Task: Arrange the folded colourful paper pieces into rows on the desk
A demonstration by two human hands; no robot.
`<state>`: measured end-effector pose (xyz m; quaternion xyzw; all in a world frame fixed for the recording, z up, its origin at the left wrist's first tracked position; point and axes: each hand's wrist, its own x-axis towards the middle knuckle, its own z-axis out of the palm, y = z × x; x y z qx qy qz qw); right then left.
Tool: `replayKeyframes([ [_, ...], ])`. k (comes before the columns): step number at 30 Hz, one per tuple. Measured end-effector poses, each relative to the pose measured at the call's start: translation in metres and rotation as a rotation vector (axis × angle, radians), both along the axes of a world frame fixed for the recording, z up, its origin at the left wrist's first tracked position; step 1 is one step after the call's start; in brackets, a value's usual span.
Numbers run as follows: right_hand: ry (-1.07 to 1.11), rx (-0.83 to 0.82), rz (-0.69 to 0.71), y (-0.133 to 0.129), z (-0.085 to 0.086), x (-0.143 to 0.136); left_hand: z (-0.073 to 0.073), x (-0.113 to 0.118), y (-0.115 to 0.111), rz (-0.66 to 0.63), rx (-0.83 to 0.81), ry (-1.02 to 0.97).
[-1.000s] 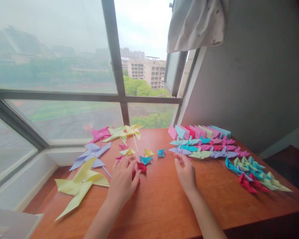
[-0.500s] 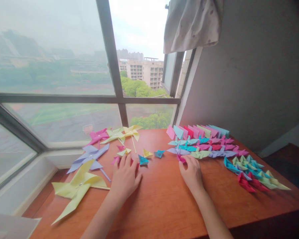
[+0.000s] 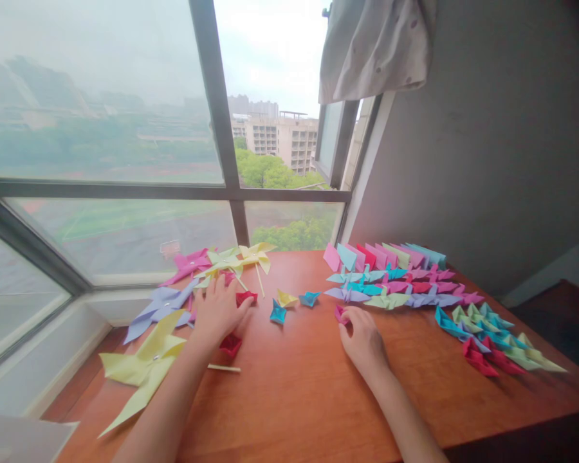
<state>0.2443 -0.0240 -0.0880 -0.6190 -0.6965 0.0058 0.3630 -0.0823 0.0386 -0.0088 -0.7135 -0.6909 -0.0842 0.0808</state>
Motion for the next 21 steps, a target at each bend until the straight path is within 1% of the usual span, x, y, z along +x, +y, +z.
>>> replayKeyframes([
  [6,0.023,-0.021,0.062,0.012,0.008,-0.019,-0.003,0.031,-0.025,-0.224,-0.025,-0.078],
  [8,0.046,-0.008,0.076,0.02,0.01,-0.031,-0.002,0.036,-0.029,-0.305,-0.034,-0.094],
  [10,0.077,-0.016,0.092,0.031,0.011,-0.045,0.0,0.037,-0.03,-0.358,-0.034,-0.122],
  [12,0.12,-0.041,0.108,0.042,0.012,-0.062,0.001,0.034,-0.03,-0.366,-0.033,-0.158],
  [16,0.261,-0.097,0.153,0.063,0.017,-0.1,-0.001,0.02,-0.028,-0.302,-0.05,-0.181],
  [19,0.351,-0.14,0.191,0.081,0.026,-0.128,-0.006,0.01,-0.025,-0.275,-0.029,-0.178],
  [21,0.371,-0.143,0.223,0.093,0.034,-0.146,-0.008,0.006,-0.023,-0.258,0.008,-0.184],
])
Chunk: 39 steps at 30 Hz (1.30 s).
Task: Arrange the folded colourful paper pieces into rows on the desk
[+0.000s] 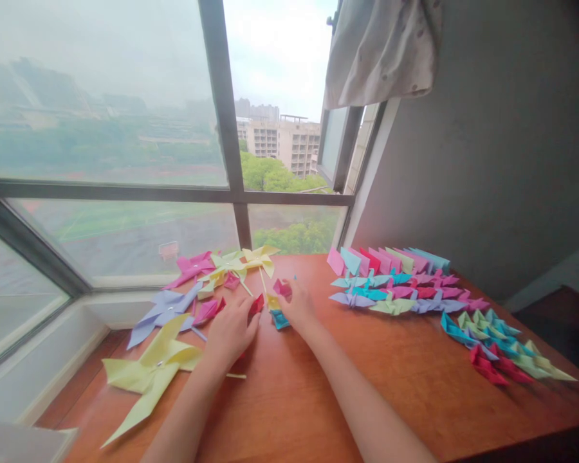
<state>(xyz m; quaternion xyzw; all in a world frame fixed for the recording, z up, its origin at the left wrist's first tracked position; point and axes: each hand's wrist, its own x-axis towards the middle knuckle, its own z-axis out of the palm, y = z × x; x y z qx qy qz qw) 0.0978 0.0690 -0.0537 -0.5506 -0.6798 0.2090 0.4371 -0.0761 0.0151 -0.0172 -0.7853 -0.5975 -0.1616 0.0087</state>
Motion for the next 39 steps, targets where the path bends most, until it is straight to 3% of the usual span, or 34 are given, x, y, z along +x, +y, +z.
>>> replayKeyframes([
  [4,0.023,0.029,0.077,0.019,0.016,-0.025,0.0,-0.003,0.002,0.033,0.052,-0.025],
  [7,0.027,0.056,0.071,0.017,0.021,-0.025,0.0,-0.003,0.003,0.041,0.075,-0.04],
  [14,-0.066,0.086,-0.069,-0.042,0.007,0.014,-0.001,0.002,0.003,-0.006,0.098,-0.041],
  [18,-0.138,0.045,-0.069,-0.07,-0.001,0.023,-0.003,0.006,0.004,-0.026,0.113,-0.047],
  [22,-0.118,0.009,0.018,-0.078,-0.006,0.022,-0.004,0.006,0.007,-0.058,0.182,-0.087],
  [27,0.01,0.14,0.103,-0.077,-0.006,0.03,-0.003,0.007,0.007,-0.084,0.306,-0.195],
  [32,0.026,0.241,-0.101,-0.085,-0.003,0.085,0.0,0.028,-0.003,-0.173,0.339,-0.288],
  [39,-0.222,0.439,-0.574,-0.092,0.002,0.223,0.008,0.104,-0.021,-0.374,0.113,-0.199],
])
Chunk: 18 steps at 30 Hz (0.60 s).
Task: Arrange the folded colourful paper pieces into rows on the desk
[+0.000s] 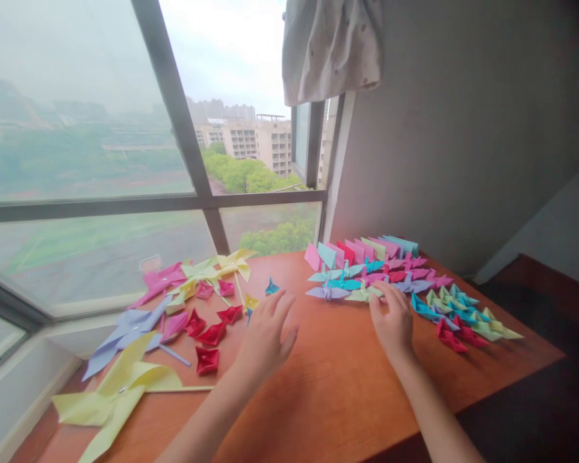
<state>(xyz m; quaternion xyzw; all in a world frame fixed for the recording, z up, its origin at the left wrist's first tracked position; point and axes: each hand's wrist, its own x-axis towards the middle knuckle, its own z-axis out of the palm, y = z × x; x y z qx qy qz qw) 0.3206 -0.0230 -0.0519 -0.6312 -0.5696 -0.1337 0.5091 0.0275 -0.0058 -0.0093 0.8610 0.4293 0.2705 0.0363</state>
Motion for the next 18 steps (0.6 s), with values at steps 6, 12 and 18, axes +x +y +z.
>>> replayKeyframes([
  [6,-0.239,-0.209,-0.105,0.026,-0.01,0.047,-0.014,0.083,0.013,-0.062,-0.053,0.058],
  [12,-0.289,-0.261,-0.057,0.041,-0.025,0.041,-0.03,0.128,0.028,0.058,-0.039,0.085],
  [18,-0.268,-0.277,-0.045,0.046,-0.029,0.04,-0.036,0.141,0.041,0.088,-0.007,0.127],
])
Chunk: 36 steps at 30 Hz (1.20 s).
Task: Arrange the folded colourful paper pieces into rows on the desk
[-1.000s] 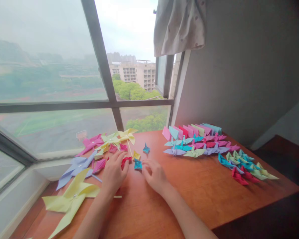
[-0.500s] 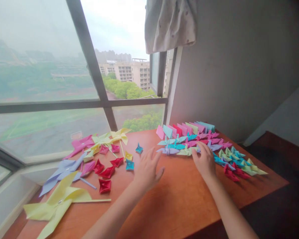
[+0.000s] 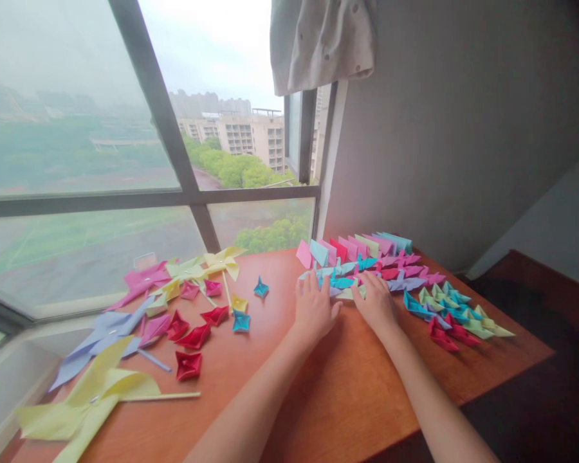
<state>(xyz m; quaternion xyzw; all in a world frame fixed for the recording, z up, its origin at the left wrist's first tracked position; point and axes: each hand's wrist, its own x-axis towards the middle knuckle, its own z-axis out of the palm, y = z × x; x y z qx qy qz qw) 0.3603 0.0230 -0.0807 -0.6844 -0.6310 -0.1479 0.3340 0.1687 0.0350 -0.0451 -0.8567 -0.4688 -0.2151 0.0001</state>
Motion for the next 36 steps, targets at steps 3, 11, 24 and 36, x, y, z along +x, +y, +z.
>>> replayKeyframes([
  [3,0.025,-0.019,0.0,0.006,0.001,0.002,0.0,0.006,0.006,0.001,-0.012,0.016],
  [11,0.07,-0.051,0.013,0.02,0.002,0.001,-0.004,0.017,0.013,0.008,-0.032,0.022],
  [24,0.174,-0.04,0.006,0.026,0.011,-0.011,0.007,0.004,0.005,-0.029,-0.024,-0.017],
  [36,0.399,-0.005,0.125,0.003,0.044,-0.053,0.021,-0.054,-0.008,0.008,-0.03,-0.11],
])
